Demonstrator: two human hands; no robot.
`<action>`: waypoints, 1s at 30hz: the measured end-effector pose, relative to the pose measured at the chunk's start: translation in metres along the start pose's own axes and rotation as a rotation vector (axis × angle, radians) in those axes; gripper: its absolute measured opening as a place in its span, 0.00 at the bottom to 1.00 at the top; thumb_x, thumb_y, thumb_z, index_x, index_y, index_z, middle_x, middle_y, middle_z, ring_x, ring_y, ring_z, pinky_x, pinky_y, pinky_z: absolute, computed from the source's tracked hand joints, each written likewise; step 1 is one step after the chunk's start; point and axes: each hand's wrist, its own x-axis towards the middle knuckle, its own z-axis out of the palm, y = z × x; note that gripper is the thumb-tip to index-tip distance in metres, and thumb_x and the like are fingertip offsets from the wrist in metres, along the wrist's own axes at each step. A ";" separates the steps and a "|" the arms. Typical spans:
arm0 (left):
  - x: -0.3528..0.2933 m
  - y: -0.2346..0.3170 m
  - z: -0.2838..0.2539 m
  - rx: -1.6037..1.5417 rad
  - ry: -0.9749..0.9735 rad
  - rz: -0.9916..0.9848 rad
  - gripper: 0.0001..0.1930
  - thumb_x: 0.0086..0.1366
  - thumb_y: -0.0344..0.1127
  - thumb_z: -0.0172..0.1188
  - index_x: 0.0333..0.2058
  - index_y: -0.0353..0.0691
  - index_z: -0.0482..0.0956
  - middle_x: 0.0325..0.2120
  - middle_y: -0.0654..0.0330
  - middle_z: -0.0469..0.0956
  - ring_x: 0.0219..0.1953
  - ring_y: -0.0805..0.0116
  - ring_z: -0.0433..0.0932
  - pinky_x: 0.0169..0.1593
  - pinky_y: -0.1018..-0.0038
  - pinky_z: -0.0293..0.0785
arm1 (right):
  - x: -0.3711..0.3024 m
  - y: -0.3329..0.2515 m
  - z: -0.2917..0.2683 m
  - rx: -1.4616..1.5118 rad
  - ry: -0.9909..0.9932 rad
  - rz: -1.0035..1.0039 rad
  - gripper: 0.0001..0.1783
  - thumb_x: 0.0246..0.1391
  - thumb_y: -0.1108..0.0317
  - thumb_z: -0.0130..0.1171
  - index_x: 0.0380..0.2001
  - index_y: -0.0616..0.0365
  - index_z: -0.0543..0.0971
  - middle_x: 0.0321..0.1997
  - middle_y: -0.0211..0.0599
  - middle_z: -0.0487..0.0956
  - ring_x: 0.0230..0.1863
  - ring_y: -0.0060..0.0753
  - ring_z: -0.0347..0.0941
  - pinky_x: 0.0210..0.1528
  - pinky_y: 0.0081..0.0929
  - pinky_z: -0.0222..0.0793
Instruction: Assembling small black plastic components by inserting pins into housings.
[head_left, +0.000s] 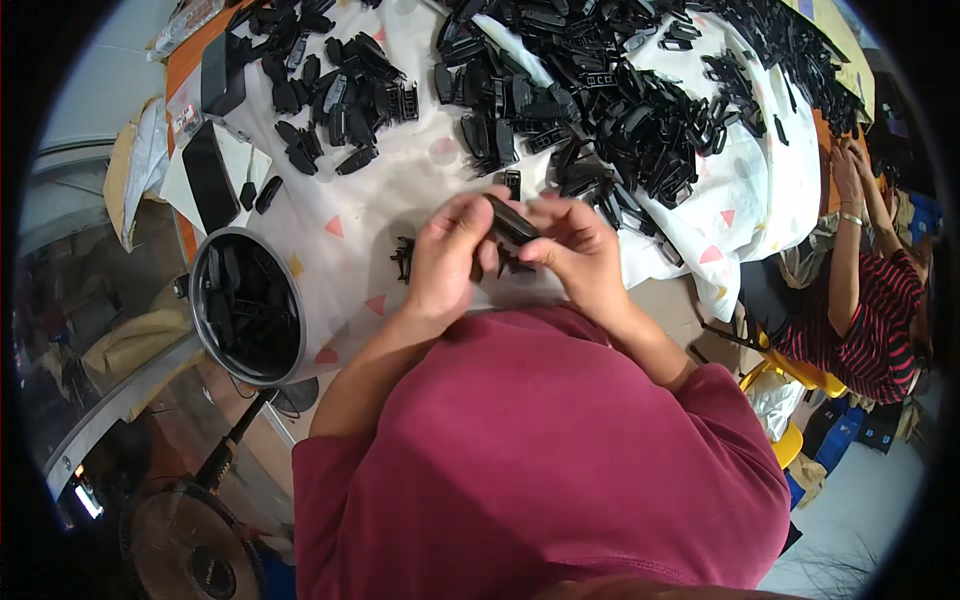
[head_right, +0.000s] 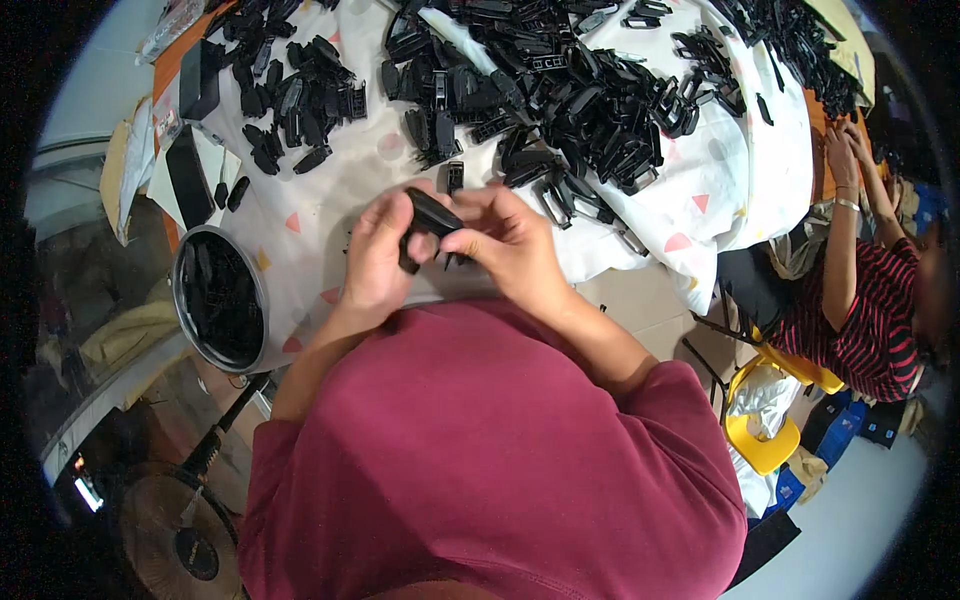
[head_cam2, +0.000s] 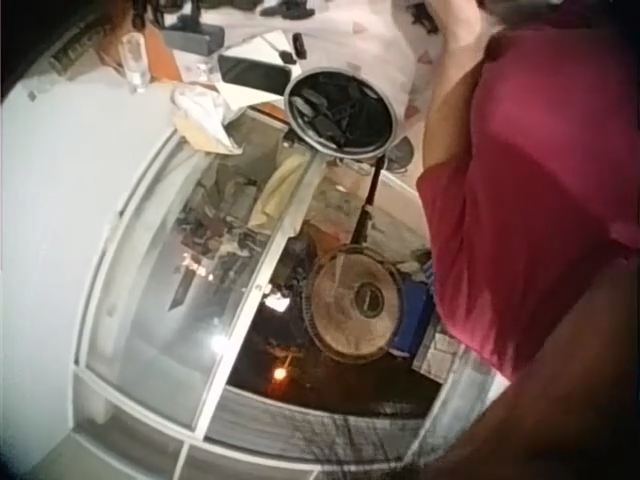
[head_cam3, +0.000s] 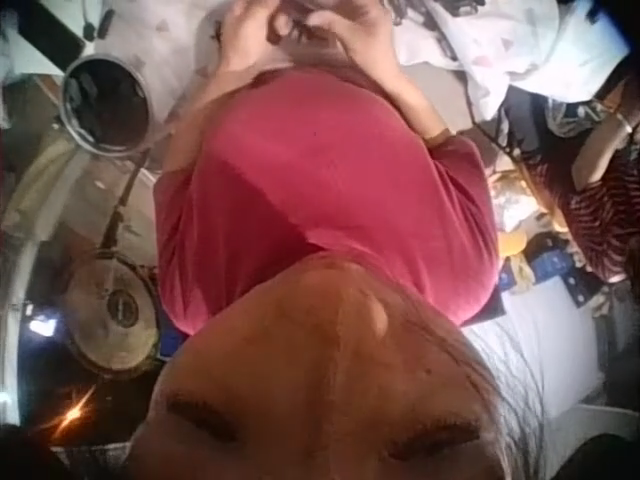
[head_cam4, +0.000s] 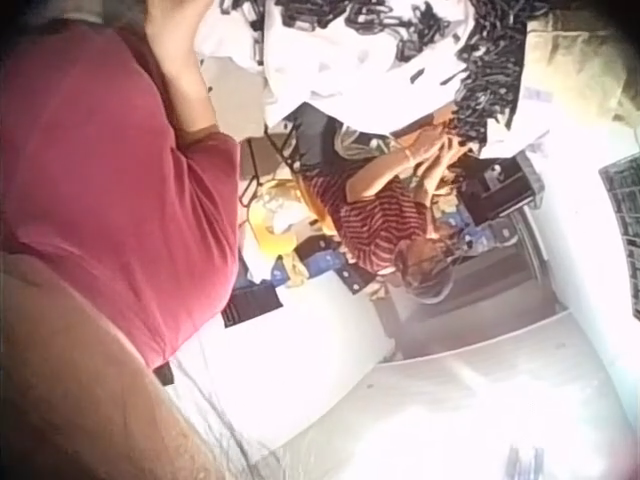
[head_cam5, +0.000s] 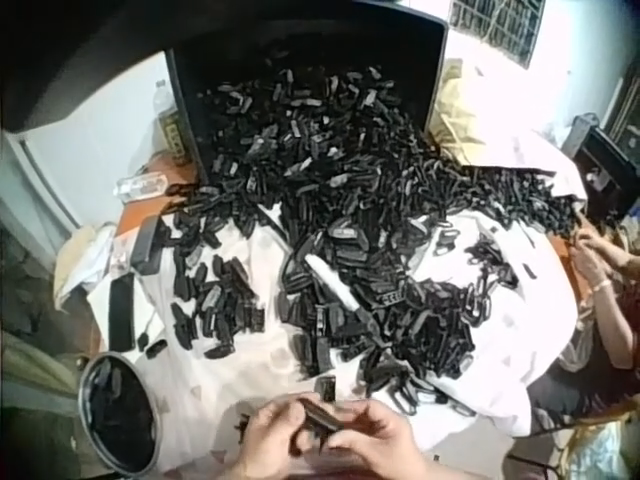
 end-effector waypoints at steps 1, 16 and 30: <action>0.006 0.005 0.000 0.128 0.102 0.057 0.08 0.61 0.35 0.51 0.33 0.36 0.72 0.26 0.63 0.75 0.16 0.83 0.63 0.19 0.86 0.59 | 0.003 -0.002 -0.008 -0.173 0.010 -0.026 0.18 0.46 0.77 0.56 0.42 0.67 0.68 0.42 0.41 0.72 0.38 0.25 0.71 0.36 0.19 0.69; 0.020 0.018 -0.001 0.591 -0.029 0.094 0.16 0.50 0.32 0.61 0.38 0.35 0.70 0.28 0.61 0.75 0.30 0.70 0.76 0.30 0.79 0.68 | 0.040 -0.006 -0.040 -1.621 0.067 -0.417 0.08 0.37 0.73 0.54 0.26 0.58 0.72 0.27 0.36 0.72 0.30 0.38 0.69 0.30 0.29 0.68; -0.004 0.036 -0.029 0.149 0.050 0.002 0.14 0.56 0.33 0.58 0.40 0.33 0.71 0.27 0.66 0.71 0.22 0.83 0.66 0.25 0.86 0.63 | -0.003 -0.022 -0.044 -1.414 -0.151 -0.409 0.11 0.36 0.78 0.53 0.29 0.56 0.77 0.35 0.33 0.73 0.34 0.38 0.70 0.32 0.29 0.69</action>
